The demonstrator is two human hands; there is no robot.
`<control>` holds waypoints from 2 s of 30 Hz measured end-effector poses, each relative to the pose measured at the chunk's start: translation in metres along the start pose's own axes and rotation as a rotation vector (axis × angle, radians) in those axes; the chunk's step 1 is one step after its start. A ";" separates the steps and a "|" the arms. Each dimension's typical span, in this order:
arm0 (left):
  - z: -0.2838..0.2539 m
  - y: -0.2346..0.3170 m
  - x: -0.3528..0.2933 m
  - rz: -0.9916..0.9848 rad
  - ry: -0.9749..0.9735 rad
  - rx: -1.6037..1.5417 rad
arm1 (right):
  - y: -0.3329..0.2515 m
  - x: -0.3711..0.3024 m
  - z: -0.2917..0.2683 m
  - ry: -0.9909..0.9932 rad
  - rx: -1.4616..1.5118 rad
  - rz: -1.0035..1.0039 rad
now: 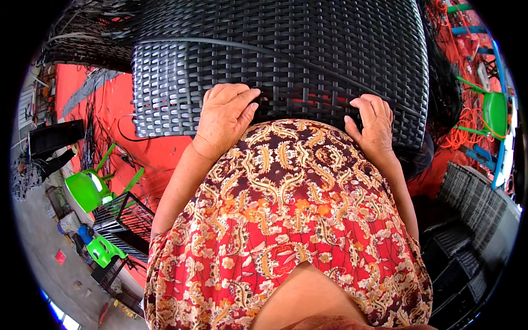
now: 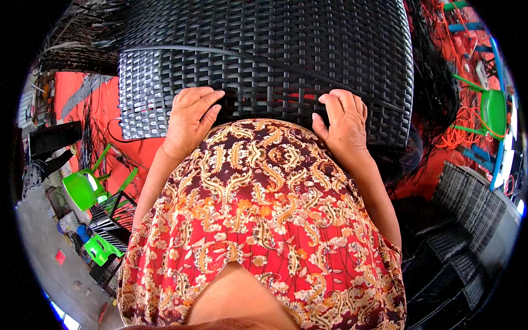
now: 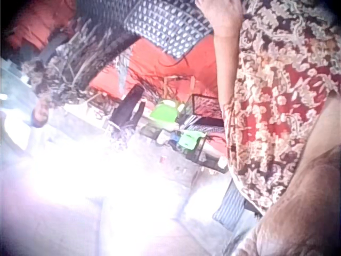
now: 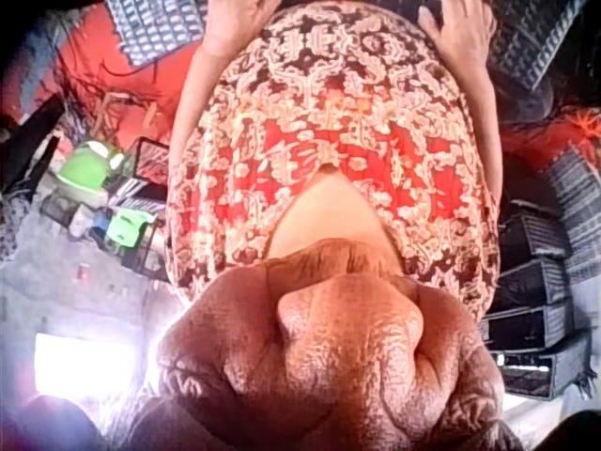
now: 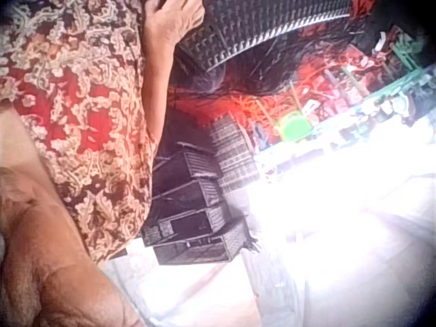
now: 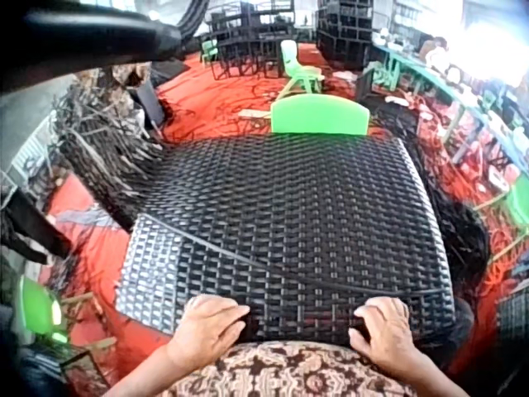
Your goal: The person weaves black plastic strips through a metal furniture frame to create a mesh surface, using their hands to thread and tighten the material.
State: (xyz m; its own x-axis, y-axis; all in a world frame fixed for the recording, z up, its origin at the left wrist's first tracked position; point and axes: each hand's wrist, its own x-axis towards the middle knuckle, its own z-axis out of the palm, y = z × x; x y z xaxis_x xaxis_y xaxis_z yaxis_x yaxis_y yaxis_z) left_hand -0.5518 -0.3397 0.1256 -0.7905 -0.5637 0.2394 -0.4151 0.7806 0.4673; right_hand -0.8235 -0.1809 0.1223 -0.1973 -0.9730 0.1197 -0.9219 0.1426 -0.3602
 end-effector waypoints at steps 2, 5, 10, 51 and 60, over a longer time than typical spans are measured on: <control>0.001 -0.001 0.000 -0.015 -0.035 0.018 | 0.004 -0.004 0.005 0.022 0.006 -0.036; 0.003 0.001 -0.001 -0.060 -0.038 0.037 | 0.004 -0.003 0.004 0.049 0.036 -0.071; 0.006 0.011 0.012 -0.074 -0.033 0.094 | 0.002 0.011 0.003 0.074 0.058 -0.145; -0.063 -0.036 0.033 0.136 -0.027 -0.125 | -0.041 0.067 -0.008 0.006 0.215 -0.305; -0.232 -0.090 -0.065 -0.542 0.070 -0.149 | 0.036 0.093 -0.074 0.001 0.601 0.187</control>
State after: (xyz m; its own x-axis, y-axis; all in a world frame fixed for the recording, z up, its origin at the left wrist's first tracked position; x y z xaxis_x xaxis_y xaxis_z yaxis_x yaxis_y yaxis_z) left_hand -0.3587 -0.4359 0.2658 -0.4479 -0.8940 -0.0143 -0.6814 0.3310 0.6527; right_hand -0.8993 -0.2528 0.1891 -0.3374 -0.9413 0.0056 -0.5236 0.1828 -0.8321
